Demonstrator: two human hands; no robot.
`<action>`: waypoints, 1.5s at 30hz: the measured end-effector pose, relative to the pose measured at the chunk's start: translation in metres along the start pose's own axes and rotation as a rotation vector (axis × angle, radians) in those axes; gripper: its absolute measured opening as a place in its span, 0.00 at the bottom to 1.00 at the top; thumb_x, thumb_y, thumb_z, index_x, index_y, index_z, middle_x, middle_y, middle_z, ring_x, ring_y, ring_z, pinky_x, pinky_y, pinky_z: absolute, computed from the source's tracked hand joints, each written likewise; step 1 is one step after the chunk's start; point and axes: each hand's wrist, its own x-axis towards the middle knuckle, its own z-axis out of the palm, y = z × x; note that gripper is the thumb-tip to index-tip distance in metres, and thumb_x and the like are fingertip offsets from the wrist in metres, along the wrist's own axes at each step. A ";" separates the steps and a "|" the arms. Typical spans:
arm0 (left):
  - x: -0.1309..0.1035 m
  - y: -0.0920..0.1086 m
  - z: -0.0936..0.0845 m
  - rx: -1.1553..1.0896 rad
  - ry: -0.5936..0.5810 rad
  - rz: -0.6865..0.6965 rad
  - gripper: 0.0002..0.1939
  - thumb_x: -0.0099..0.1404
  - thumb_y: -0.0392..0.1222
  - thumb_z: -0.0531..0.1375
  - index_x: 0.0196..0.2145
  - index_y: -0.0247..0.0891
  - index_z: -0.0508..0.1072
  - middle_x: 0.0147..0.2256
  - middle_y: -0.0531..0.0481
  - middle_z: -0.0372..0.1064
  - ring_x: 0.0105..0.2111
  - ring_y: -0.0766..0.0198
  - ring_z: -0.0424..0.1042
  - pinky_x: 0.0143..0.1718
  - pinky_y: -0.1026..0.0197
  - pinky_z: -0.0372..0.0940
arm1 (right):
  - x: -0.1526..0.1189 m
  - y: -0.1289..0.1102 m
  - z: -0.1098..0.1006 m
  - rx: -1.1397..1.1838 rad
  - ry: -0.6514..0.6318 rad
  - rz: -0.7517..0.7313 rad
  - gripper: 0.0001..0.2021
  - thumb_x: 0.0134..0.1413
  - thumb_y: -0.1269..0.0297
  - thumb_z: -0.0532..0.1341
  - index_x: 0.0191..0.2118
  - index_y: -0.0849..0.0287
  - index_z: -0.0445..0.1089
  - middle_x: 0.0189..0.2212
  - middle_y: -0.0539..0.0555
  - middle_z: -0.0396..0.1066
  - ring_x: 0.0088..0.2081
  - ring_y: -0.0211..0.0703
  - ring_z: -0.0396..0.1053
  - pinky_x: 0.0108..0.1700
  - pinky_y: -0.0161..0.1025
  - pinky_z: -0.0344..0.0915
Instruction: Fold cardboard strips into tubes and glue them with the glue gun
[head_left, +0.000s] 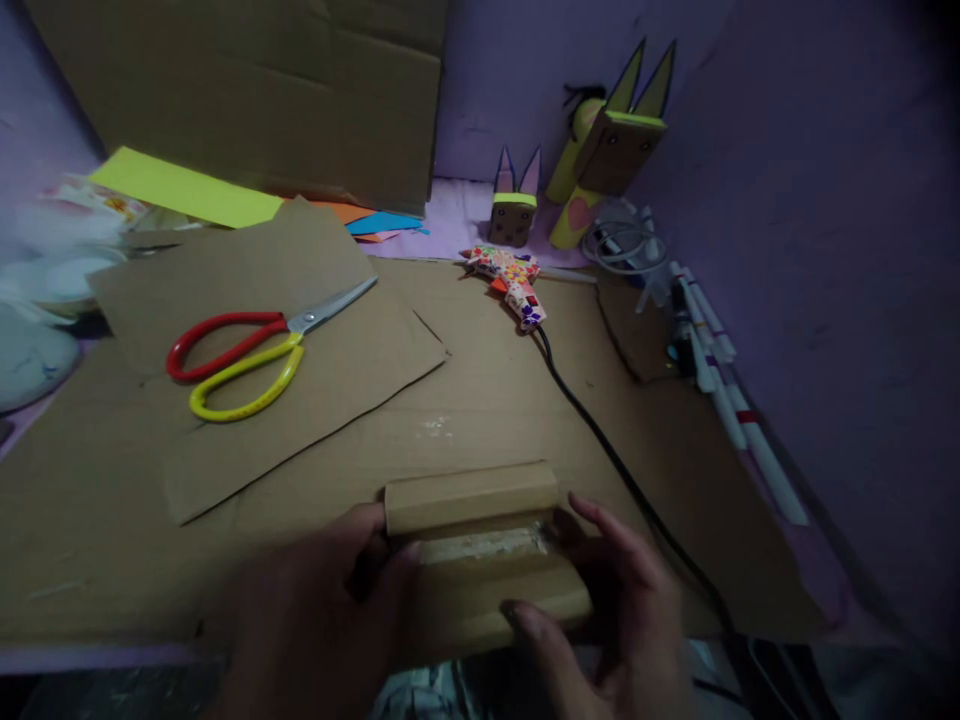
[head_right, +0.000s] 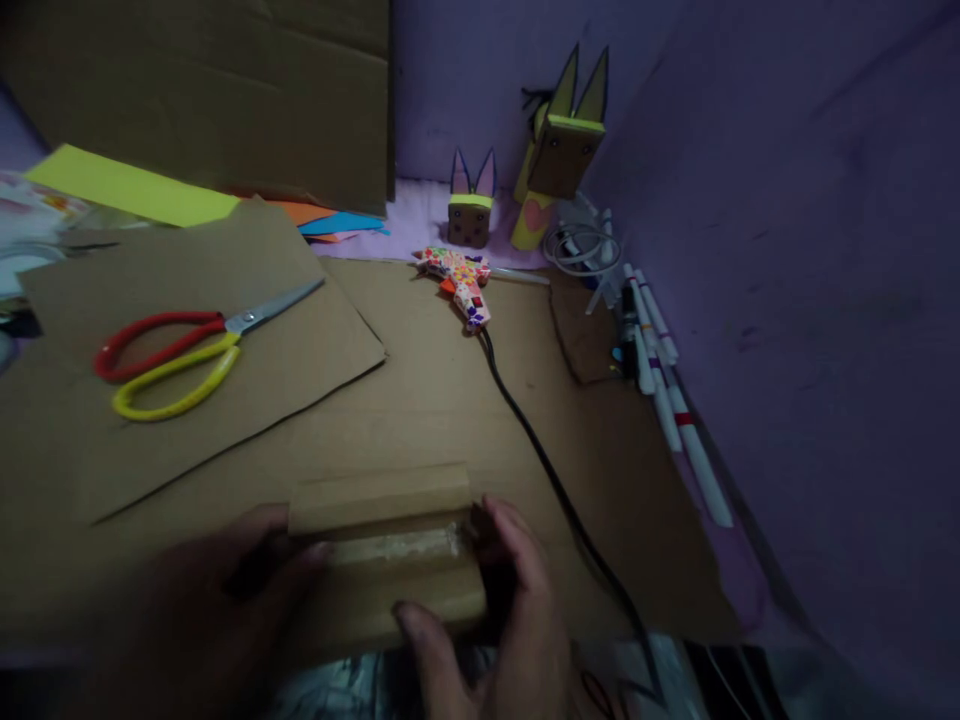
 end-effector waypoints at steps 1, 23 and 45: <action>-0.001 0.001 -0.001 0.003 0.002 0.006 0.14 0.61 0.48 0.51 0.21 0.41 0.65 0.18 0.54 0.68 0.21 0.60 0.69 0.24 0.60 0.58 | 0.000 -0.004 0.001 0.008 -0.034 0.056 0.31 0.50 0.57 0.61 0.58 0.59 0.53 0.51 0.64 0.62 0.48 0.54 0.65 0.44 0.52 0.67; -0.002 -0.016 0.001 -0.034 0.028 0.258 0.14 0.60 0.39 0.51 0.18 0.40 0.64 0.23 0.52 0.68 0.24 0.63 0.69 0.25 0.62 0.62 | 0.010 0.011 -0.008 -0.268 -0.152 -0.329 0.21 0.53 0.59 0.59 0.52 0.61 0.60 0.46 0.61 0.66 0.47 0.52 0.67 0.42 0.48 0.67; 0.001 -0.025 -0.010 0.009 0.043 0.144 0.06 0.57 0.45 0.55 0.27 0.42 0.65 0.25 0.53 0.69 0.24 0.60 0.69 0.24 0.60 0.62 | 0.014 0.009 -0.015 -0.336 -0.176 -0.330 0.18 0.52 0.55 0.61 0.47 0.57 0.64 0.45 0.60 0.68 0.44 0.51 0.69 0.40 0.49 0.71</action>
